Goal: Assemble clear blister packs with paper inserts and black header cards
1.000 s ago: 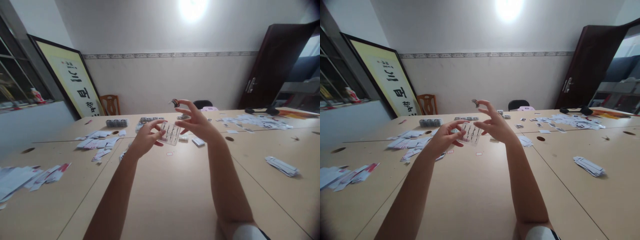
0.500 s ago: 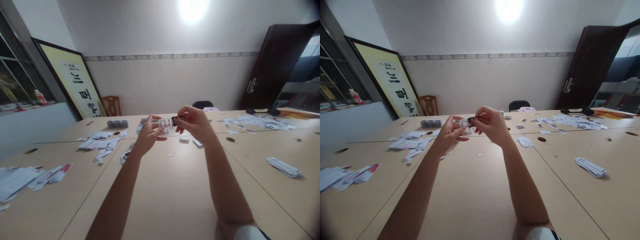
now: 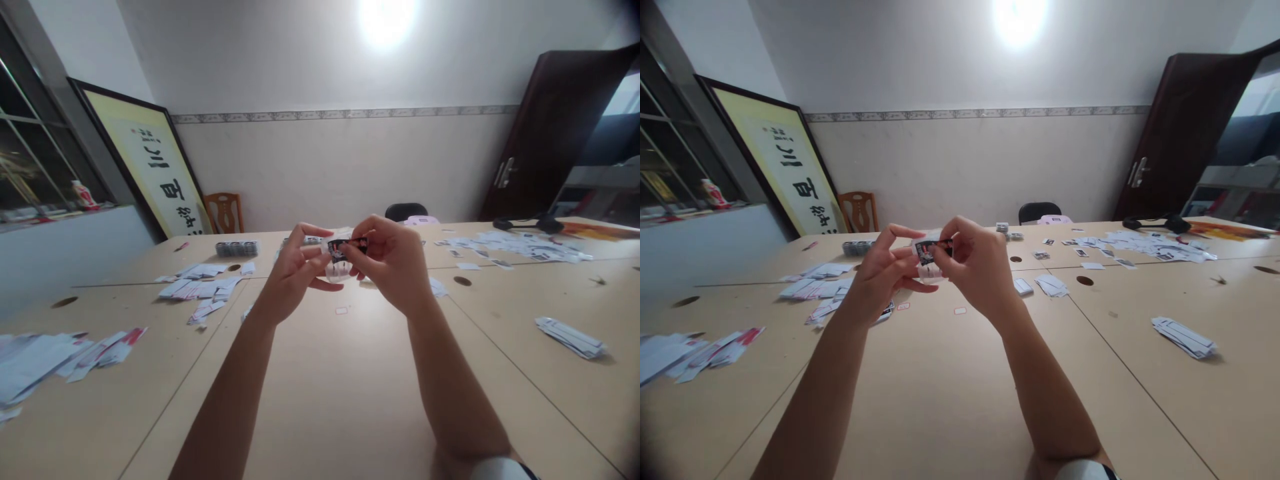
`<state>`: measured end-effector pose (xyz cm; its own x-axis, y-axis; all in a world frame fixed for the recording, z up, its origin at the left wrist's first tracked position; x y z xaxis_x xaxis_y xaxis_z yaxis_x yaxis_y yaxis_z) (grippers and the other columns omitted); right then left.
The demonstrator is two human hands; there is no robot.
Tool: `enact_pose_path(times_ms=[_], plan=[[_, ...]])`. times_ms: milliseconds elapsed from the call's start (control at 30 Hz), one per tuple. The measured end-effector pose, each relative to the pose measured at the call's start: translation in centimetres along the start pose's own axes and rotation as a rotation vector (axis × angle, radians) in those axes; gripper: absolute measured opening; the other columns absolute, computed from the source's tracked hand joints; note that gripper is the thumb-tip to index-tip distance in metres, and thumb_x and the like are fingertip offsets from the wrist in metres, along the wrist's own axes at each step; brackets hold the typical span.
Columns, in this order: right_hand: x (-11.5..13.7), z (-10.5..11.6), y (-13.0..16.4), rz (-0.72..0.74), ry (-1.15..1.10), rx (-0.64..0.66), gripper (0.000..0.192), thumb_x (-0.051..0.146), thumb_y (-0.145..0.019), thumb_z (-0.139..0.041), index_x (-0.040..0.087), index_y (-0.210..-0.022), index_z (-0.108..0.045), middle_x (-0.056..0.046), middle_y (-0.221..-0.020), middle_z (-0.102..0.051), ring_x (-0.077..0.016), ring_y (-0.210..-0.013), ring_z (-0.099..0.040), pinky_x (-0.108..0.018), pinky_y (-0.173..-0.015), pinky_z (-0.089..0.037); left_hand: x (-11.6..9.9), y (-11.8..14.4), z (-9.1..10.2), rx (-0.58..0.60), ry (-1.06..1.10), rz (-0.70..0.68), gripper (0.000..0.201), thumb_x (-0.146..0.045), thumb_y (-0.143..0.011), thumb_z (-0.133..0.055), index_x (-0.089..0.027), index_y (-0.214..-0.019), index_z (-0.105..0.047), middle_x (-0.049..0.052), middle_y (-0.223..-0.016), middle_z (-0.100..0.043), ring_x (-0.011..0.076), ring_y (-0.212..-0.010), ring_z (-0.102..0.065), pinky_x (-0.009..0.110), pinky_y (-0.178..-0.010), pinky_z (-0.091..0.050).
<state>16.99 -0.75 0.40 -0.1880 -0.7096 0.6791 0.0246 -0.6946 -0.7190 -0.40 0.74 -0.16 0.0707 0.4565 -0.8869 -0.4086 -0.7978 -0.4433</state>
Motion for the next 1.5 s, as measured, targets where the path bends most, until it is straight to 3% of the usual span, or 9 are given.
enact_pose_path(times_ms=[233, 667, 1500], plan=[[2.5, 0.4, 1.6, 0.053, 0.045, -0.034, 0.02, 0.031, -0.083, -0.075, 0.024, -0.075, -0.058, 0.002, -0.063, -0.06, -0.0139, -0.052, -0.057, -0.031, -0.049, -0.051, -1.7, 1.6, -0.7, 0.029, 0.034, -0.035, 0.03, -0.044, -0.094, -0.064, -0.026, -0.112, -0.05, -0.002, -0.078, -0.07, 0.0186, -0.072, -0.075, 0.035, -0.066, -0.068], [3.8, 0.2, 2.7, 0.137, 0.023, -0.093, 0.016, 0.015, -0.081, -0.073, 0.021, -0.076, -0.059, 0.005, -0.062, -0.059, -0.0095, -0.049, -0.057, -0.022, -0.043, -0.047, -2.1, 2.4, -0.9, 0.097, 0.101, -0.146, 0.015, -0.034, -0.1, -0.058, -0.025, -0.112, -0.055, -0.004, -0.078, -0.07, 0.0151, -0.07, -0.074, 0.032, -0.062, -0.068], [3.9, 0.2, 2.8, 0.118, -0.01, -0.08, 0.017, 0.014, -0.081, -0.073, 0.021, -0.076, -0.058, 0.005, -0.063, -0.058, -0.0098, -0.05, -0.058, -0.022, -0.043, -0.046, -2.2, 2.5, -1.0, 0.093, 0.105, -0.131, 0.013, -0.034, -0.1, -0.057, -0.025, -0.11, -0.055, -0.003, -0.082, -0.072, 0.0161, -0.076, -0.075, 0.03, -0.061, -0.068]])
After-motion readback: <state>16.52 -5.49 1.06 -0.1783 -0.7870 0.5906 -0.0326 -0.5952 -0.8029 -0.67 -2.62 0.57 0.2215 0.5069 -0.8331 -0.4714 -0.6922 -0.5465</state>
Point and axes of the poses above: each hand's wrist, its own y-axis away from the middle knuckle, its own z-axis out of the back of the hand, x = y × z, the point moved 1 cm from there along -y, towards the middle knuckle
